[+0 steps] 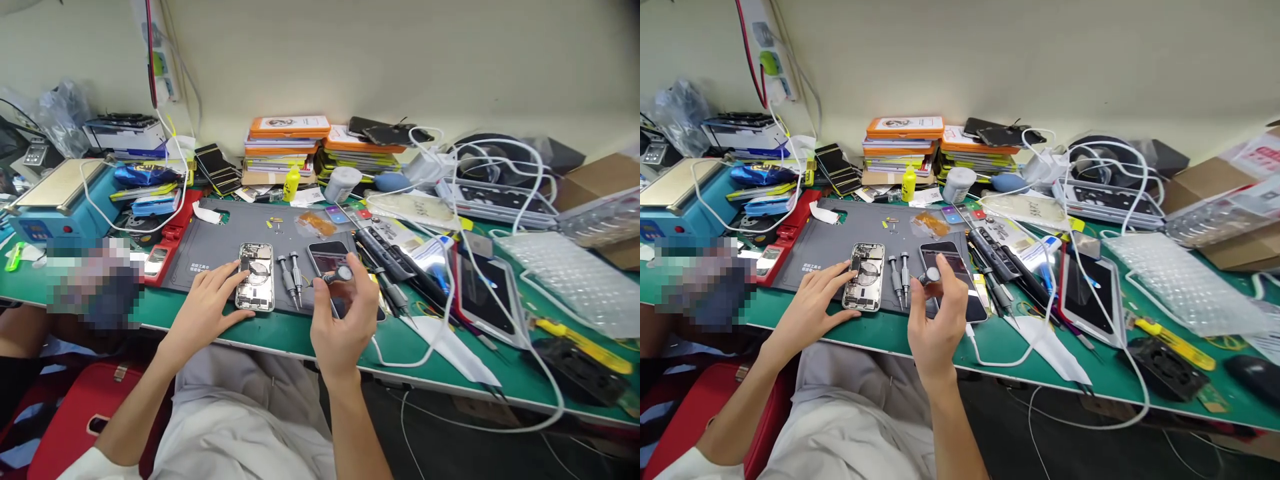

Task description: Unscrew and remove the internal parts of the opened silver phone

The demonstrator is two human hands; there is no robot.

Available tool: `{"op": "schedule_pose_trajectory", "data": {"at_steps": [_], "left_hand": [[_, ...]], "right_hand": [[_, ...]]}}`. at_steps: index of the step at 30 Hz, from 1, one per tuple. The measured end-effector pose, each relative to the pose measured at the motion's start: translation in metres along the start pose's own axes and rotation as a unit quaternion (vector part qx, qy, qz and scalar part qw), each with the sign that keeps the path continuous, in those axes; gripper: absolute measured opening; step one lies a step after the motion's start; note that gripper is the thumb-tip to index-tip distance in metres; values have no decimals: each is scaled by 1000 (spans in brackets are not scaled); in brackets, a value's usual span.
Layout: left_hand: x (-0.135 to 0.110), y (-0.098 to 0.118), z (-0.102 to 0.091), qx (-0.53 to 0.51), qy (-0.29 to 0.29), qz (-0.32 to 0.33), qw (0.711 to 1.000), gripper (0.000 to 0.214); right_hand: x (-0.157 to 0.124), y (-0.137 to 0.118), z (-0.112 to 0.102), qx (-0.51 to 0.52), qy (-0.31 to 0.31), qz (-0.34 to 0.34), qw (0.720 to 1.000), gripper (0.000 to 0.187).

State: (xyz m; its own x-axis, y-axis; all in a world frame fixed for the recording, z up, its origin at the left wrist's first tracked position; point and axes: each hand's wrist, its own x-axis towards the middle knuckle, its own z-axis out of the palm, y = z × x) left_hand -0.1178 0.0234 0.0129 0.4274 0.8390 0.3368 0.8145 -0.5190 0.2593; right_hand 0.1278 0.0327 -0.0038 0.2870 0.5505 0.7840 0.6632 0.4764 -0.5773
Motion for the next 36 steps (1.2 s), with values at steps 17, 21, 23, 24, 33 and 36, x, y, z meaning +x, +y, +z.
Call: {"op": "schedule_pose_trajectory", "data": {"at_steps": [17,21,23,24,33,36], "left_hand": [[-2,0,-4,-15,37,71,997,22],[-3,0,-2,-26,40,68,997,20],[-3,0,-2,-33,39,63,997,19],[-3,0,-1,-37,37,61,997,18],[-5,-1,2,-42,38,52,997,16],[-4,1,2,-33,51,62,996,14]], "right_hand": [[6,0,8,-250,-211,41,944,48],[16,2,1,-221,-206,33,953,44],[23,2,0,-201,-226,29,953,43],[25,2,1,-198,-247,26,948,43],[29,-11,16,-208,-322,53,922,32],[29,-16,12,-115,-272,122,948,30]]}}
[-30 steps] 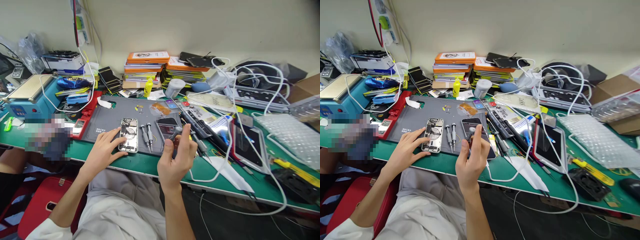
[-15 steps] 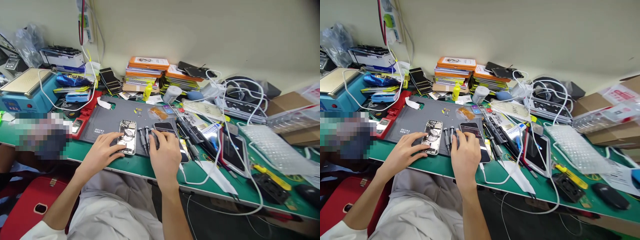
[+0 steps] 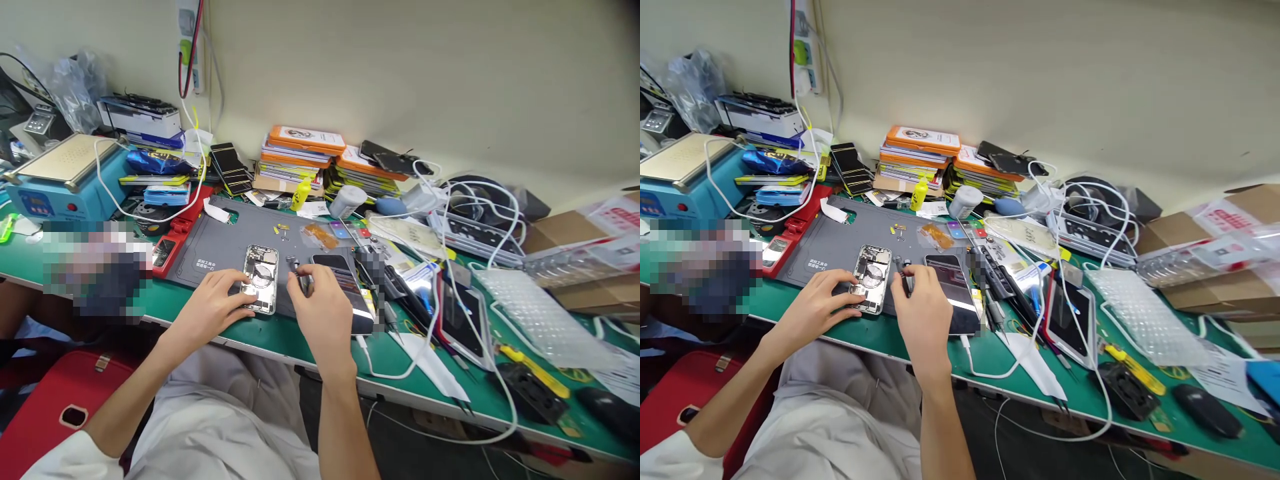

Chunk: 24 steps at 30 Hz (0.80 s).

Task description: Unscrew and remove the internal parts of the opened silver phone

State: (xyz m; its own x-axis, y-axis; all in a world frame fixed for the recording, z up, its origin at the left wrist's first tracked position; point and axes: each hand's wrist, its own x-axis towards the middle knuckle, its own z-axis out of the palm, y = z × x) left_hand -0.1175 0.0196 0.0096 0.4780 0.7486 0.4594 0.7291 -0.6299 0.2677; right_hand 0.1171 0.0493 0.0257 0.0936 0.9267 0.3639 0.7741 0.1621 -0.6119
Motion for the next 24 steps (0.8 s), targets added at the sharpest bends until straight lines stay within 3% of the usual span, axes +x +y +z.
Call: {"op": "schedule_pose_trajectory", "data": {"at_steps": [3,6,9,13,18,24], "left_hand": [[8,8,-1,12,-16,1,1000,15],[17,15,0,23,-47,16,999,17],[21,13,3,2,-54,24,998,15],[21,5,4,-74,-52,-4,996,20],[25,7,-1,-166,-73,-86,980,31],[27,9,-2,-183,-68,-116,974,18]], "right_hand": [[-6,-5,3,175,49,1,983,34],[-14,-8,15,263,76,-48,961,49],[-21,-4,26,267,96,-93,954,63],[-30,5,27,256,76,-111,957,50],[-31,5,27,274,32,-129,953,46],[-29,4,30,279,17,-152,948,46]]}}
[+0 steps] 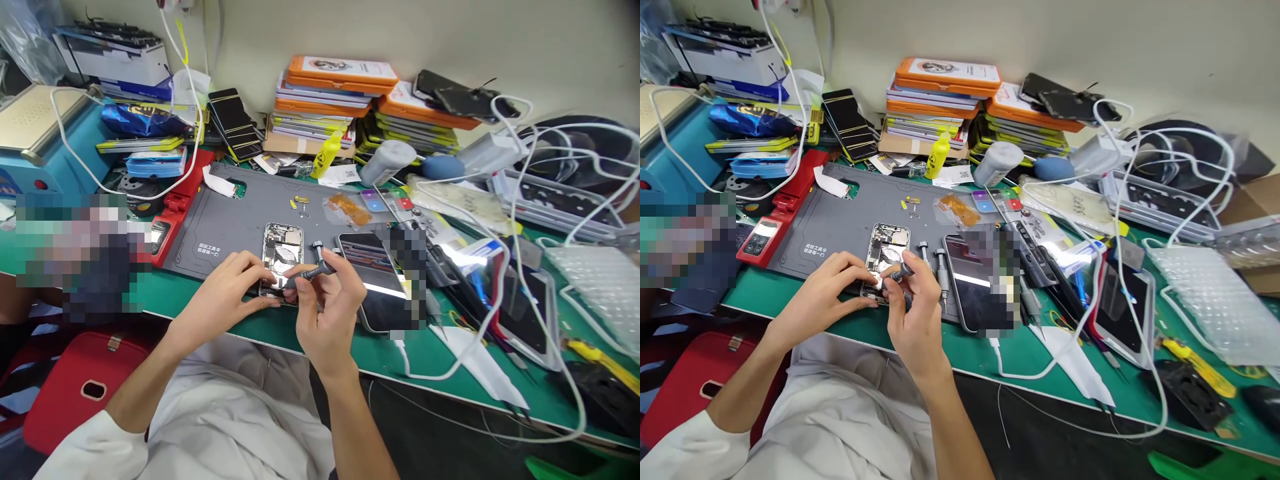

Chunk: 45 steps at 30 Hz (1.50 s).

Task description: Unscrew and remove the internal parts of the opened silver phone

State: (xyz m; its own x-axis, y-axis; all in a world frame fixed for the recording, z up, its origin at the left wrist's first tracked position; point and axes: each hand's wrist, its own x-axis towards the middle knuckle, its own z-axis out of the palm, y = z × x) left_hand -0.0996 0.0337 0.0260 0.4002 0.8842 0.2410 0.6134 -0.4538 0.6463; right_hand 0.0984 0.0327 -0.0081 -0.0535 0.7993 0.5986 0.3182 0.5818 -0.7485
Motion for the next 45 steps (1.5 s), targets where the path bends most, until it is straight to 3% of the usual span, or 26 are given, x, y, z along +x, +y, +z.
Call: {"op": "schedule_pose_trajectory", "data": {"at_steps": [11,18,22,26,33,40,45], "left_hand": [[-1,0,-1,2,-2,6,1000,16],[-3,-1,2,4,8,3,1000,14],[-3,0,2,3,8,2,1000,14],[-4,0,3,10,11,-3,1000,13],[-1,-1,4,28,23,6,999,16],[3,1,14,76,39,25,996,10],[1,2,14,59,45,19,997,10]], "right_hand": [[0,-2,-2,-19,-8,-2,1000,46],[6,-3,-4,-148,-17,-135,980,58],[4,-4,-6,-97,-37,-87,991,60],[1,-3,-6,-135,-3,-109,985,63],[1,-3,-4,-120,27,-42,992,57],[0,-2,0,17,38,17,999,54],[-1,2,-7,18,66,24,997,56]]}}
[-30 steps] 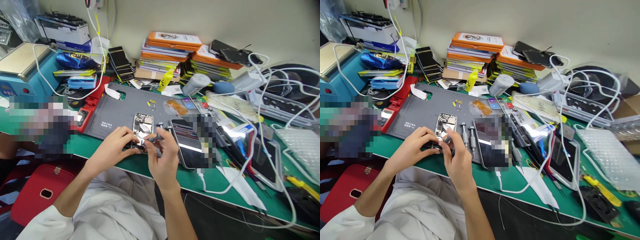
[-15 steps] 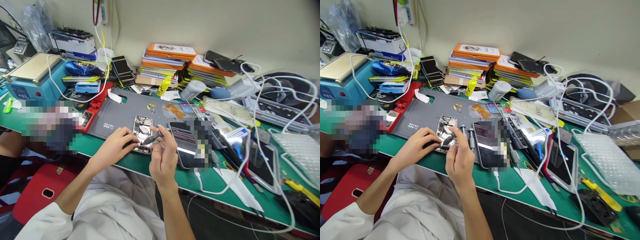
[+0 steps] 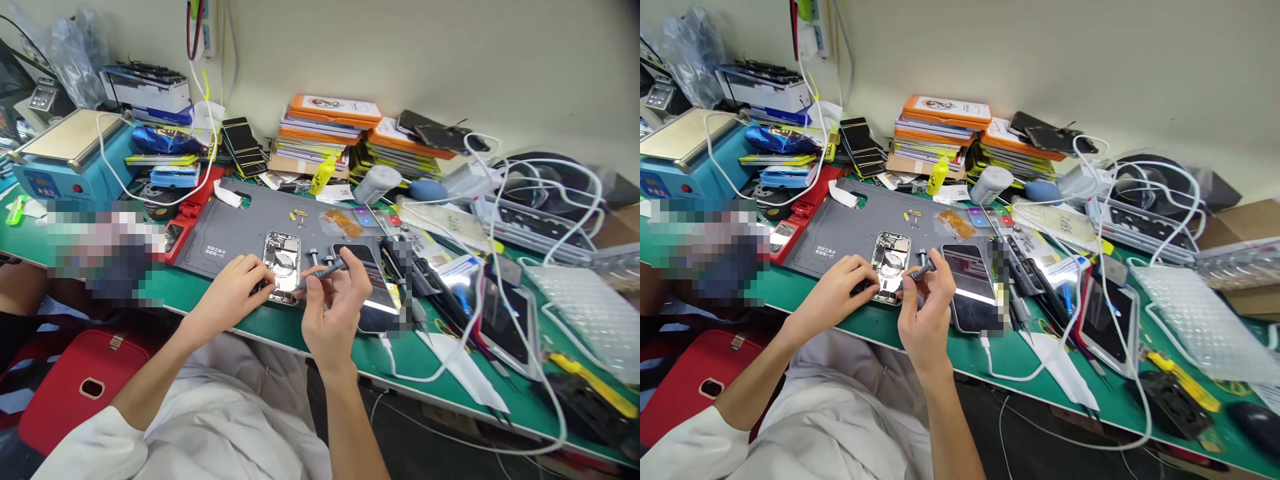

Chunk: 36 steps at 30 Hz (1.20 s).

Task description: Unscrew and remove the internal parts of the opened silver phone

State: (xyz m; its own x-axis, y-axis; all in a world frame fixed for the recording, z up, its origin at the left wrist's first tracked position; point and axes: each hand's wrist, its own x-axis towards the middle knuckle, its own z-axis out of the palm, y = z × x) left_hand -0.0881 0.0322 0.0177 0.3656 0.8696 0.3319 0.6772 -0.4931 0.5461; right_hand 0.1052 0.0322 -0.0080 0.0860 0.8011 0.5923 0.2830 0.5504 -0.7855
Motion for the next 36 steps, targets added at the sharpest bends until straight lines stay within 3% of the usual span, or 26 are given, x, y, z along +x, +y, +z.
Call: {"op": "schedule_pose_trajectory", "data": {"at_steps": [15,21,25,30,36], "left_hand": [[2,4,-2,-39,20,-29,999,16],[1,5,0,-46,27,-24,998,15],[1,4,0,-29,26,-23,999,18],[0,5,-2,-18,12,-11,1000,20],[-6,6,-1,-20,7,-9,1000,12]], "right_hand": [[-2,1,-5,-62,-72,-76,993,60],[2,0,-7,-149,-49,-191,969,70],[0,-1,-8,-96,-74,-141,983,63],[-3,2,-8,-125,-30,-150,980,68],[-4,1,-7,-119,-21,-76,990,59]]}}
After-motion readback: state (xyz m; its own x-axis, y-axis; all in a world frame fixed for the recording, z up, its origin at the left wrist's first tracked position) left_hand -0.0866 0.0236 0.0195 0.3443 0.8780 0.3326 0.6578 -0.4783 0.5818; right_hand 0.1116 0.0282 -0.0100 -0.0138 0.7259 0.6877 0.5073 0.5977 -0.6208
